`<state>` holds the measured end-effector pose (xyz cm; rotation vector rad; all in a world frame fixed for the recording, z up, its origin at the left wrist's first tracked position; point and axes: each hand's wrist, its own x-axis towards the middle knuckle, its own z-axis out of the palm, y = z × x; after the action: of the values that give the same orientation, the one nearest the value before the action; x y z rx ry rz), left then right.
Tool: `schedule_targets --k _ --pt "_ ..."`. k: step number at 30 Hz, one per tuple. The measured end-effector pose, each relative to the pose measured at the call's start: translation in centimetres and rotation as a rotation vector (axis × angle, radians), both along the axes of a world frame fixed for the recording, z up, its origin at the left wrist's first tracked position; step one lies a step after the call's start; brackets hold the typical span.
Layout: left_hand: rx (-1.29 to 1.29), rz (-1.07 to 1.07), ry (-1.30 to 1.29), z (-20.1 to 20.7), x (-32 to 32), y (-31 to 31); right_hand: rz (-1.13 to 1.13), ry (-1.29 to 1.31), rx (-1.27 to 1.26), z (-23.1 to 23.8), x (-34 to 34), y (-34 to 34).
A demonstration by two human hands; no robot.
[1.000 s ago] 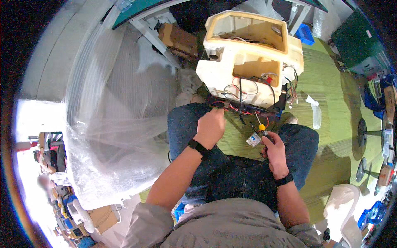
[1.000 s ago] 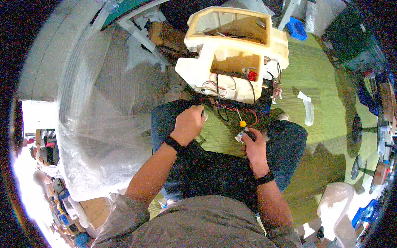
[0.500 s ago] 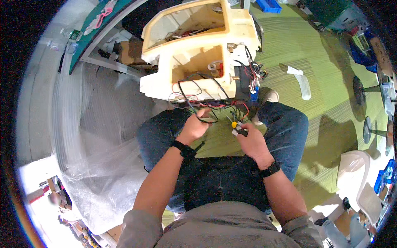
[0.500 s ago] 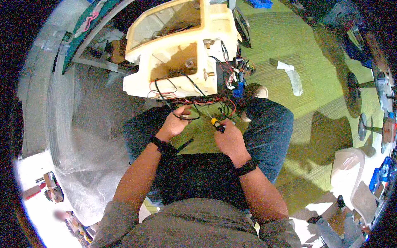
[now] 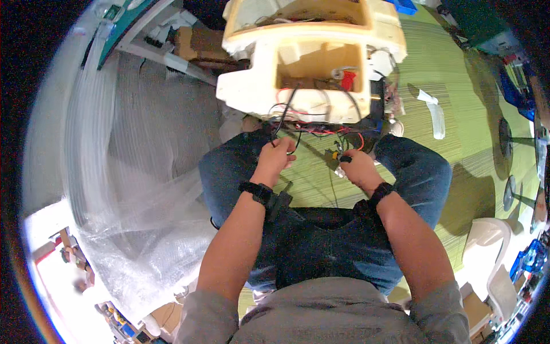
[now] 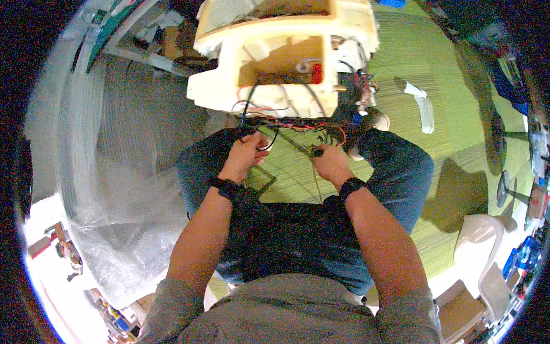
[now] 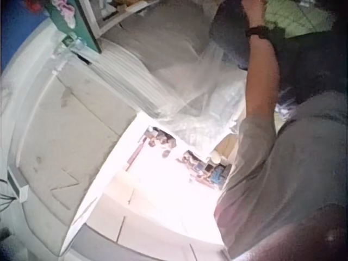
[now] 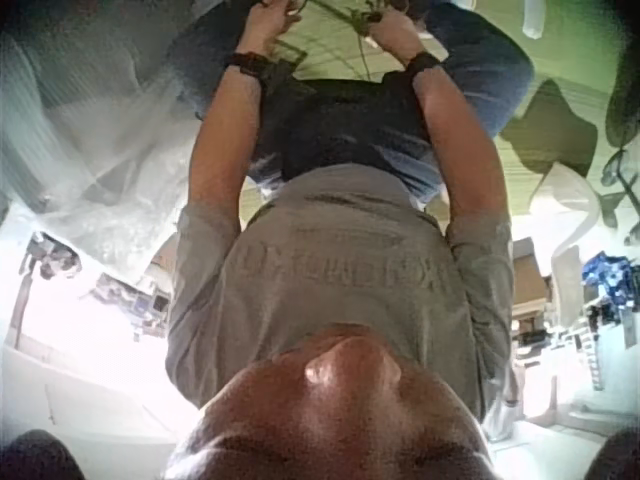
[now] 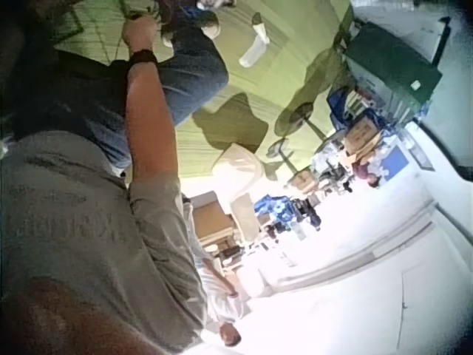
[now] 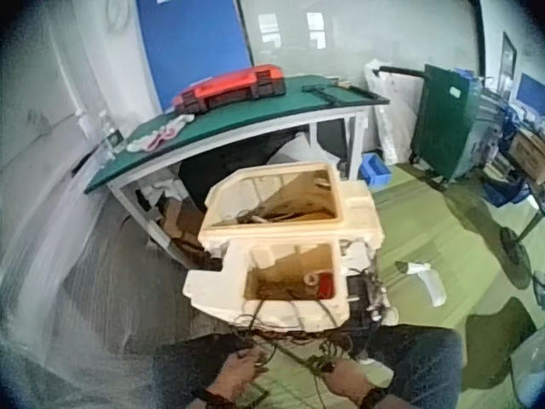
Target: The person closes a cardboard box, moves it under a table, and pulls out a plastic housing. They then place a pump into the housing and use a screwdriver to secure it and its attached hoses.
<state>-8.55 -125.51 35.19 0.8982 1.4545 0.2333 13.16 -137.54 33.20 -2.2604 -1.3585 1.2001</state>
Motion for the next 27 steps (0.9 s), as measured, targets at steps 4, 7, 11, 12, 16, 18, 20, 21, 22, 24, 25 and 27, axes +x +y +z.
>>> schedule_targets --k 4,7,11,12,16,18,20,21,22,24,25,27 --pt "0.141 0.044 0.003 1.1 -1.1 1.5 -0.113 -0.073 -0.036 -5.0 -0.9 0.5" --pt "0.370 -0.060 0.184 2.0 -2.6 2.0 -0.134 -0.013 -0.046 -5.5 -1.4 0.0" --pt "0.508 -0.357 0.433 9.8 -1.4 1.5 -0.358 -0.036 -0.153 -5.6 0.8 0.3" --pt "0.525 -0.387 0.534 11.7 -2.0 1.1 -0.425 0.056 -0.199 -4.3 0.4 0.8" --pt "0.597 -0.552 0.535 15.0 2.3 -0.5 0.021 -0.038 -0.300 -9.6 8.4 -5.7" --pt "0.658 -0.641 0.503 13.3 2.8 -1.9 0.307 -0.492 -0.196 -9.1 7.5 -5.9" --pt "0.615 -0.870 0.327 12.9 2.9 -3.2 -1.164 0.578 -0.056 -0.9 5.9 -4.9" --pt "0.525 -0.952 0.412 13.4 4.7 -3.9 -1.306 0.731 0.069 0.8 6.1 -5.5" --pt "0.533 -0.948 0.339 13.3 6.0 -4.8 -1.339 0.737 0.092 1.2 6.7 -6.4" --pt "0.666 -0.896 0.221 15.1 8.6 -5.7 -1.380 0.717 0.148 1.3 7.5 -7.7" --pt "0.784 -0.863 0.205 16.2 9.7 -5.5 -1.400 0.746 0.110 1.8 7.7 -8.0" --pt "1.055 -0.781 0.161 16.9 11.9 -4.3 -1.374 0.779 0.073 0.8 8.6 -8.5"
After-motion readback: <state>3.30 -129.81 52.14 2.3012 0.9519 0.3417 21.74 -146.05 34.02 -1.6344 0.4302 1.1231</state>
